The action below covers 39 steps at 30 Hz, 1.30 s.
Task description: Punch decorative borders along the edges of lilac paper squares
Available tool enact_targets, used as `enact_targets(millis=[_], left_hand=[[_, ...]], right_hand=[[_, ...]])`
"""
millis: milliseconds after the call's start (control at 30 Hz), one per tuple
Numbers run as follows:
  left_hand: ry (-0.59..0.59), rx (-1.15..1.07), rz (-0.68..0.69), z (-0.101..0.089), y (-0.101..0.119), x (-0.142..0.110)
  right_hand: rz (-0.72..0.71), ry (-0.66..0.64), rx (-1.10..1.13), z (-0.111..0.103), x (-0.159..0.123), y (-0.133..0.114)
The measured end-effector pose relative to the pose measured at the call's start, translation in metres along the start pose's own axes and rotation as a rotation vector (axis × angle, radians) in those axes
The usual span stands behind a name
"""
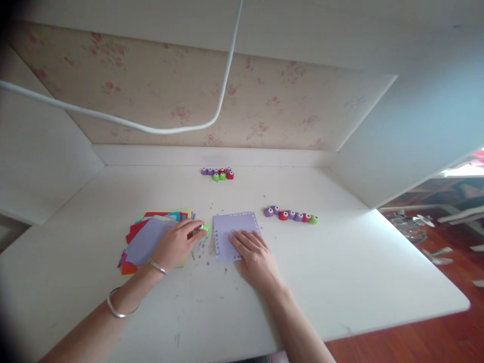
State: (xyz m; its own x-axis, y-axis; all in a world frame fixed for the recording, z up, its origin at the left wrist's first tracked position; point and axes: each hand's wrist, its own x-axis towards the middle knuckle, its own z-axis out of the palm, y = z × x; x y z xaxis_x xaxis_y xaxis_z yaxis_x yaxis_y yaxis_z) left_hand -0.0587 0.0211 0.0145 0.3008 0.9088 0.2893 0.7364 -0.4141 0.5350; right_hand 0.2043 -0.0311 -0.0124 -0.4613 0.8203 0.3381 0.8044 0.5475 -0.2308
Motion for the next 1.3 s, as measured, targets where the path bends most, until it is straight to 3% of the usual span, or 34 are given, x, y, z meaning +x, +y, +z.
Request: enact_targets(millis=[500, 967, 1133, 1300], left_hand=[[0.048, -0.059, 0.070, 0.012, -0.006, -0.003], [-0.119, -0.058, 0.138, 0.003, -0.004, -0.010], [-0.098, -0.100, 0.068, 0.004, -0.008, -0.009], [-0.061, -0.108, 0.084, 0.006, -0.011, -0.007]], right_hand=[[-0.040, -0.007, 0.047, -0.005, 0.005, -0.004], [-0.047, -0.069, 0.049, -0.007, 0.005, -0.005], [-0.069, -0.076, 0.054, -0.006, 0.005, -0.005], [-0.092, -0.089, 0.057, -0.007, 0.004, -0.004]])
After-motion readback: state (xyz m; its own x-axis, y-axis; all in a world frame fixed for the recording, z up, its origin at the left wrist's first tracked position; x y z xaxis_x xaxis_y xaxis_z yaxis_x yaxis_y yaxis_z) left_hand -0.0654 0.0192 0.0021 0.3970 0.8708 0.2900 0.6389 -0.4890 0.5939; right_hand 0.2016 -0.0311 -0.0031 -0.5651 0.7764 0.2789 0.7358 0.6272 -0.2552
